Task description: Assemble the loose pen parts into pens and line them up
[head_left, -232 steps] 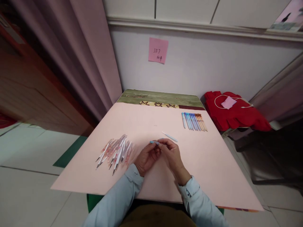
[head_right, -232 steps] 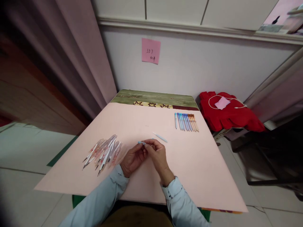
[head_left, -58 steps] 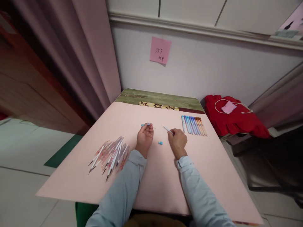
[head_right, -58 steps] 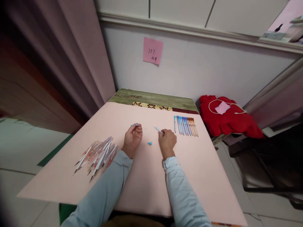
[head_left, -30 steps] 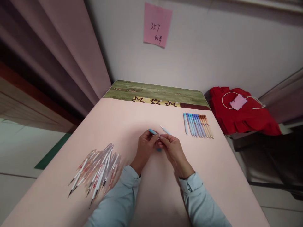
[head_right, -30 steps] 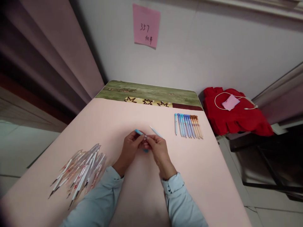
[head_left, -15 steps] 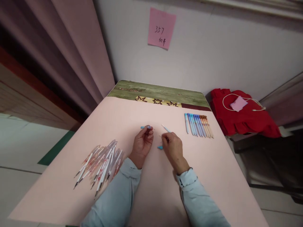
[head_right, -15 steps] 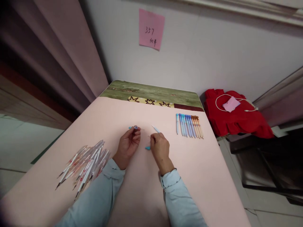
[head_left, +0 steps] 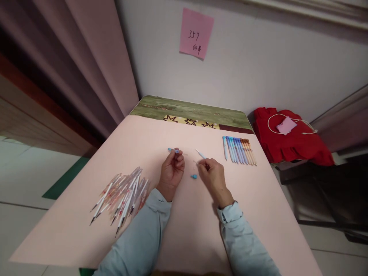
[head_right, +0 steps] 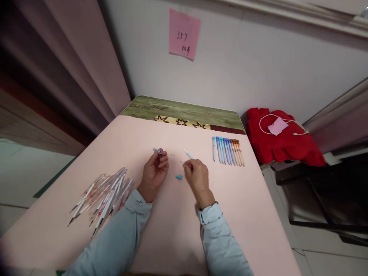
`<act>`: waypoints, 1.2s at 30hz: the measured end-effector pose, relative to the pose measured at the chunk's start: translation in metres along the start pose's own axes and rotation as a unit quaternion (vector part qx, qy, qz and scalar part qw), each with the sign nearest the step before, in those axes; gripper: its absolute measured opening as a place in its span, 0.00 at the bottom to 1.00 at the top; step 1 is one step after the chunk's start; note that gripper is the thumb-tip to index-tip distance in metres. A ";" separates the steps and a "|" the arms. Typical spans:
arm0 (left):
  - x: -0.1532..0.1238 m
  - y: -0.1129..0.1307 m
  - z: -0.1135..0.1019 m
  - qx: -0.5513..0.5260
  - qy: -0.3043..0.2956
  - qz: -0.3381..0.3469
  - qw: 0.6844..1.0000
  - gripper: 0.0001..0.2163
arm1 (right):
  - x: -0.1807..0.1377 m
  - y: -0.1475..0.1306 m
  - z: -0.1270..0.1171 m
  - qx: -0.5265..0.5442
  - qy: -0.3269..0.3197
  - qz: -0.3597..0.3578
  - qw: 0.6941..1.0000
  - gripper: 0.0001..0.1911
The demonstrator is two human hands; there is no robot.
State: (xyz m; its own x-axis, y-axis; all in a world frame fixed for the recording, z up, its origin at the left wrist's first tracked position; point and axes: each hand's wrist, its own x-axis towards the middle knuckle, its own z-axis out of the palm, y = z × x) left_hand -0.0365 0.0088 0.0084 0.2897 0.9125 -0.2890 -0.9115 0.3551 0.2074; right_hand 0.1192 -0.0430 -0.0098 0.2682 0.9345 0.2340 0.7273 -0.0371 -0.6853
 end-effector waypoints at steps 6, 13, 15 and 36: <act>-0.002 -0.004 0.001 -0.015 0.000 -0.022 1.000 0.11 | 0.000 0.001 0.016 -0.088 0.010 -0.027 0.996 0.07; -0.002 -0.007 0.000 0.005 0.005 -0.030 1.000 0.06 | 0.003 -0.004 0.009 0.002 0.047 -0.011 0.999 0.09; -0.001 -0.010 -0.001 0.027 0.016 -0.036 0.999 0.04 | 0.003 -0.010 0.000 0.099 0.066 0.011 0.993 0.10; -0.009 -0.019 -0.001 0.241 -0.057 -0.066 0.967 0.09 | -0.007 -0.031 -0.032 0.264 -0.083 0.104 0.955 0.15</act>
State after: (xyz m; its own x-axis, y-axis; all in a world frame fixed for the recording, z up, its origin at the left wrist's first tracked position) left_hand -0.0219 -0.0061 0.0063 0.4495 0.8595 -0.2432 -0.6301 0.4981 0.5957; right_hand 0.1149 -0.0602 0.0324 0.2357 0.9714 -0.0280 0.2377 -0.0855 -0.9676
